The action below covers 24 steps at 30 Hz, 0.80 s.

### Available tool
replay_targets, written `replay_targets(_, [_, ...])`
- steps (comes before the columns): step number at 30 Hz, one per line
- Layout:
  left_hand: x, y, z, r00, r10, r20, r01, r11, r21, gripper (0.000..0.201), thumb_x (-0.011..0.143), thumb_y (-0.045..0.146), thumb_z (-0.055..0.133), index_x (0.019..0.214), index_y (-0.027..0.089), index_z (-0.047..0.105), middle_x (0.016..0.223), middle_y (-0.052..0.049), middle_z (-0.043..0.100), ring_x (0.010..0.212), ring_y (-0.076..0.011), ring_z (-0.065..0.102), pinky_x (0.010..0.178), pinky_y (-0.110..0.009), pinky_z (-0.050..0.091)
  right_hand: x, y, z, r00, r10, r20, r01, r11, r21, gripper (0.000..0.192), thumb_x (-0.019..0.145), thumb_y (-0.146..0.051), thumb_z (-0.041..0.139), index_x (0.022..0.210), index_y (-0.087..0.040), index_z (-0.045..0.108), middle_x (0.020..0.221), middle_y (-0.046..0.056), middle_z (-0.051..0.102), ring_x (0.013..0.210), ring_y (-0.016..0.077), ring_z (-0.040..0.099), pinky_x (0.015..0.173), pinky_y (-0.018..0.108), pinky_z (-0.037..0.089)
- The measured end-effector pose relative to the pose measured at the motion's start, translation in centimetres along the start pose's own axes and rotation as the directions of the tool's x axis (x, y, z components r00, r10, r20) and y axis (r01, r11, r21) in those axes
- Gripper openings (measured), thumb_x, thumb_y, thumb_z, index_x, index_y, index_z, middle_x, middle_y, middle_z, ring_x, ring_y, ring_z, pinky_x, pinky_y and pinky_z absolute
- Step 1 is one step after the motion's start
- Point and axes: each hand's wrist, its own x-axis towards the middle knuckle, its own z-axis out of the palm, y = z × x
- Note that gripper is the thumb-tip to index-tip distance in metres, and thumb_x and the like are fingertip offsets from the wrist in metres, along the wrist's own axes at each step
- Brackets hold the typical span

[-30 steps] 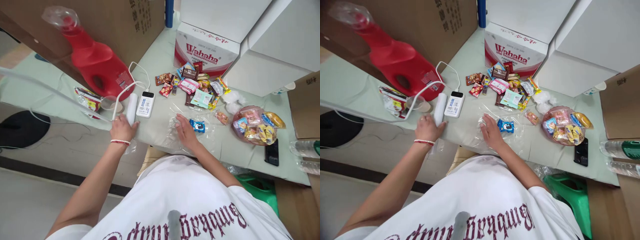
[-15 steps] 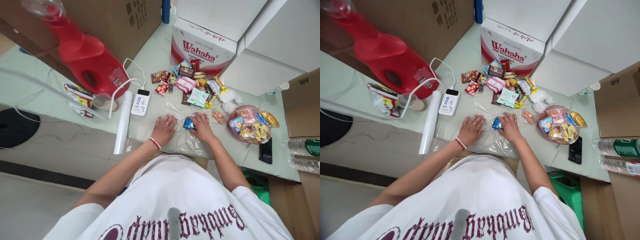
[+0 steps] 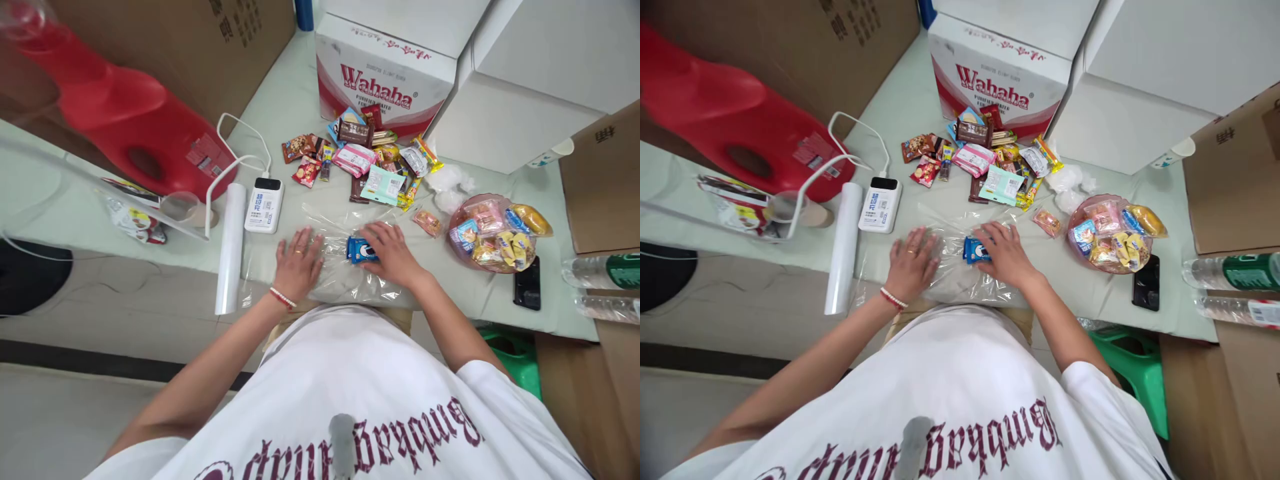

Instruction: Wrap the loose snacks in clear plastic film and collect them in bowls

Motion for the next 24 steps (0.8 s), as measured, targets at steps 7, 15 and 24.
replay_targets(7, [-4.1, -2.1, -0.8, 0.822, 0.569, 0.019, -0.550, 0.801, -0.236, 0.034, 0.094, 0.035, 0.070, 0.128, 0.028, 0.068, 0.155, -0.012, 0.059, 0.154, -0.0306, 0.042, 0.130, -0.057, 0.025, -10.3, 2.1, 0.5, 0.988, -0.120, -0.093, 0.140, 0.960, 0.244, 0.041, 0.098, -0.043, 0.069, 0.133, -0.025, 0.062, 0.137, 0.016, 0.059, 0.130, 0.0316, 0.056, 0.104, 0.051, 0.054])
replay_targets(15, [-1.2, -2.9, -1.3, 0.935, 0.296, 0.197, -0.172, 0.861, -0.478, 0.032, 0.105, 0.032, 0.040, 0.112, 0.024, 0.070, 0.114, -0.009, 0.079, 0.113, -0.0221, 0.072, 0.107, -0.042, 0.051, -9.6, 3.2, 1.5, 0.997, 0.007, -0.075, 0.025, 0.904, 0.426, 0.020, 0.106, -0.035, 0.052, 0.103, -0.025, 0.068, 0.106, 0.009, 0.074, 0.103, 0.0230, 0.068, 0.092, 0.041, 0.056])
replay_targets(24, [6.0, -2.0, -0.9, 0.975, -0.087, 0.203, 0.146, 0.942, -0.302, 0.036, 0.098, 0.040, 0.040, 0.093, 0.021, 0.069, 0.090, -0.008, 0.074, 0.087, -0.0238, 0.065, 0.086, -0.038, 0.050, -1.2, 6.5, -2.0, 0.963, 0.264, 0.056, -0.269, 0.928, 0.258, 0.034, 0.104, -0.044, 0.044, 0.098, -0.020, 0.068, 0.082, 0.004, 0.072, 0.073, 0.0193, 0.063, 0.069, 0.028, 0.044])
